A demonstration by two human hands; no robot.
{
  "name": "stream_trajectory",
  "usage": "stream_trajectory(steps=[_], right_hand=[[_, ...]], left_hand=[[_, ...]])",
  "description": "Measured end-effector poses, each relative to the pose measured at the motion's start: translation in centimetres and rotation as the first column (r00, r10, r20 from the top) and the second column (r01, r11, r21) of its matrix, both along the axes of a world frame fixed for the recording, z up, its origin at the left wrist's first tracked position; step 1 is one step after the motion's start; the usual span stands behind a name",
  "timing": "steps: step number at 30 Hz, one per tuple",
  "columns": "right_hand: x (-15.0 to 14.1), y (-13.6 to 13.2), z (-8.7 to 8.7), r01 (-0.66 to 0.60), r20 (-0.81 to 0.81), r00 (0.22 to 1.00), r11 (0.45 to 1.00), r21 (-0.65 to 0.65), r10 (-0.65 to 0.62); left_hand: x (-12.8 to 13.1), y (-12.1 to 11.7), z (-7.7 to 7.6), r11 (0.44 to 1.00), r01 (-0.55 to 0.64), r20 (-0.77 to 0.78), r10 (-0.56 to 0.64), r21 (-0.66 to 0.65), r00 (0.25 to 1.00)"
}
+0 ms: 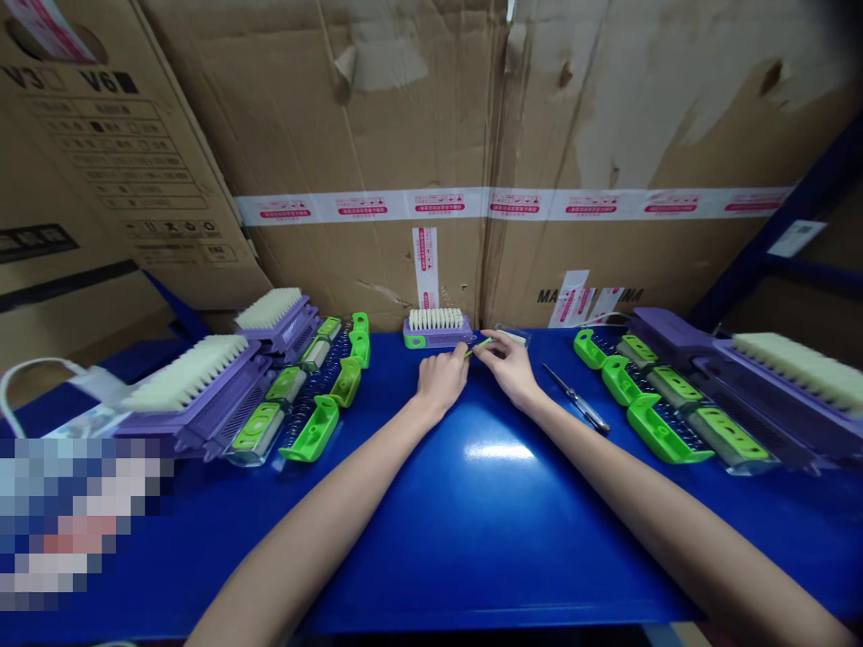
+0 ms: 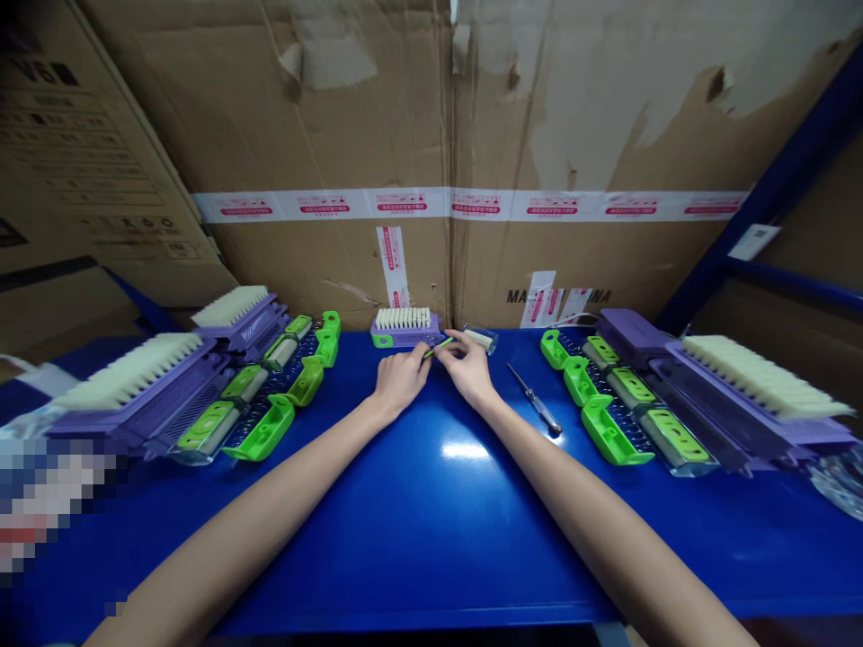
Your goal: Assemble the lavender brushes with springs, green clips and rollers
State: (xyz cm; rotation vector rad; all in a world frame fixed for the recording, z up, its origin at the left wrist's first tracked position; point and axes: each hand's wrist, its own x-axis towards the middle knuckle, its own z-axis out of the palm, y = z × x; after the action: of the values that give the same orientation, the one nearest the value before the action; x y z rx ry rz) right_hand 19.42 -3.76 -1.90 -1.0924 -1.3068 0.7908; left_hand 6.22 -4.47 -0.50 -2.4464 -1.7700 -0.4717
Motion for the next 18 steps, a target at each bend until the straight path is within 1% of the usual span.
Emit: stream_trajectory(steps=[3, 6, 11, 14, 18], right_hand=[[0.0, 0.0, 0.0, 0.008, -0.044, 0.999, 1.0, -0.009, -0.009], [0.2, 0.1, 0.1, 0.042, -0.083, 0.996, 0.999, 0.015, -0.041], [1.1, 0.5, 0.3, 0.189, -0.142, 0.973, 0.981, 0.038, -0.182], [2.0, 1.0, 0.5, 0.277, -0.167, 0.949, 0.96, 0.045, -0.266], [3.3, 1.5, 0.6, 0.385, -0.183, 0.91, 0.922, 0.042, -0.372]], left_hand=[[-0.1, 0.0, 0.0, 0.999, 0.034, 0.005, -0.034, 0.01, 0.999], [-0.1, -0.1, -0.2, 0.998, 0.057, 0.009, -0.057, 0.03, 0.998], [0.0, 0.0, -0.5, 0.995, 0.042, 0.028, -0.044, 0.085, 0.999], [-0.2, 0.4, -0.6, 0.984, 0.048, 0.037, -0.055, 0.171, 0.998], [-1.5, 1.7, -0.6, 0.946, 0.062, -0.017, -0.06, 0.319, 0.998]])
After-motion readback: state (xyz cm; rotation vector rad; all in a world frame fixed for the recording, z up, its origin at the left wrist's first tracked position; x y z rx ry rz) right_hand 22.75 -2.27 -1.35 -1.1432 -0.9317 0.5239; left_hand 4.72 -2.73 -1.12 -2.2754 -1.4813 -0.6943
